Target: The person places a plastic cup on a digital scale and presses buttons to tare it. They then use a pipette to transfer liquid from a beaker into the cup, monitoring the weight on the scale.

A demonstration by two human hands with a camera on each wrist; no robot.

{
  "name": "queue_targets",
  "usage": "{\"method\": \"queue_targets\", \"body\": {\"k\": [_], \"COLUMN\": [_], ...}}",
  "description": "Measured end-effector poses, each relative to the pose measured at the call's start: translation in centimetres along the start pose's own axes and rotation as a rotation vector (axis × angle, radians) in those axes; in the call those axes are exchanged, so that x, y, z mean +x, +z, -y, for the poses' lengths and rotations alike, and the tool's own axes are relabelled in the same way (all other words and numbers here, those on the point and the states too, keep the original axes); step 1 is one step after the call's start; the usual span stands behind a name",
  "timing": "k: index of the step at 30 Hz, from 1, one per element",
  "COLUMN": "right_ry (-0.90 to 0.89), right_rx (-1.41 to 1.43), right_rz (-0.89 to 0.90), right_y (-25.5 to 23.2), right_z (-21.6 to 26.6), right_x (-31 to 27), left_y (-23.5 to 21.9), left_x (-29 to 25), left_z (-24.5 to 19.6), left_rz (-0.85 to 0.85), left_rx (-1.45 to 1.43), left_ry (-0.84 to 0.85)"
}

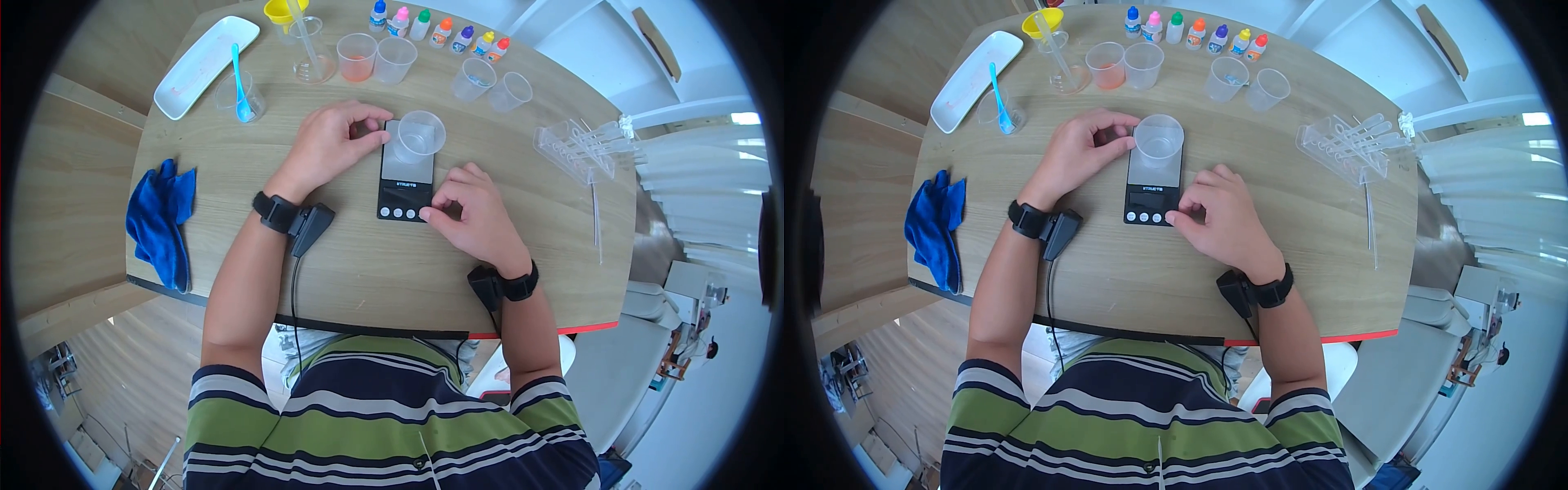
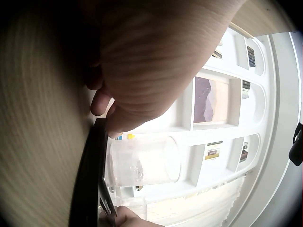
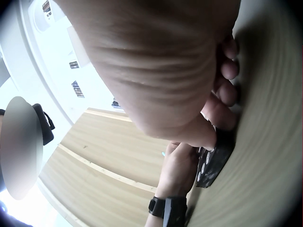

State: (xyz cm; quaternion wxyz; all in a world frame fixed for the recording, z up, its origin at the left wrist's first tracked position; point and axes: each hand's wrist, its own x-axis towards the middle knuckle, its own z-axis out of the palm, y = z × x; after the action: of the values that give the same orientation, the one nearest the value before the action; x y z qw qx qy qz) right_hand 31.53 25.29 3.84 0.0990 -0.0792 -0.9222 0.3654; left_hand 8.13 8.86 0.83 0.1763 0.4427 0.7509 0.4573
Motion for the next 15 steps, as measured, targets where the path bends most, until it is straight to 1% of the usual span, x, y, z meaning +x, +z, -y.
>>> {"method": "queue_targets", "body": {"k": [12,14,15], "right_ry": [0.008,-0.013,-0.014], "right_rx": [-0.010,-0.097,-0.097], "right_rz": [-0.011,-0.040,-0.039], "right_y": [0.31,0.47,0.61], "right_z": [-0.06,0.28,0.40], "right_x": [-0.14,-0.18,-0.18], "left_y": [-0.03,-0.01,0.00], "left_x": [0.02,0.03,0.04], "left_z": [-0.07,-0.12,-0.14], "left_rz": [0.004,0.003,0.001], "left_rx": [0.007,0.018,0.011], "left_ry": [-0.009,-0.007,-0.012]}}
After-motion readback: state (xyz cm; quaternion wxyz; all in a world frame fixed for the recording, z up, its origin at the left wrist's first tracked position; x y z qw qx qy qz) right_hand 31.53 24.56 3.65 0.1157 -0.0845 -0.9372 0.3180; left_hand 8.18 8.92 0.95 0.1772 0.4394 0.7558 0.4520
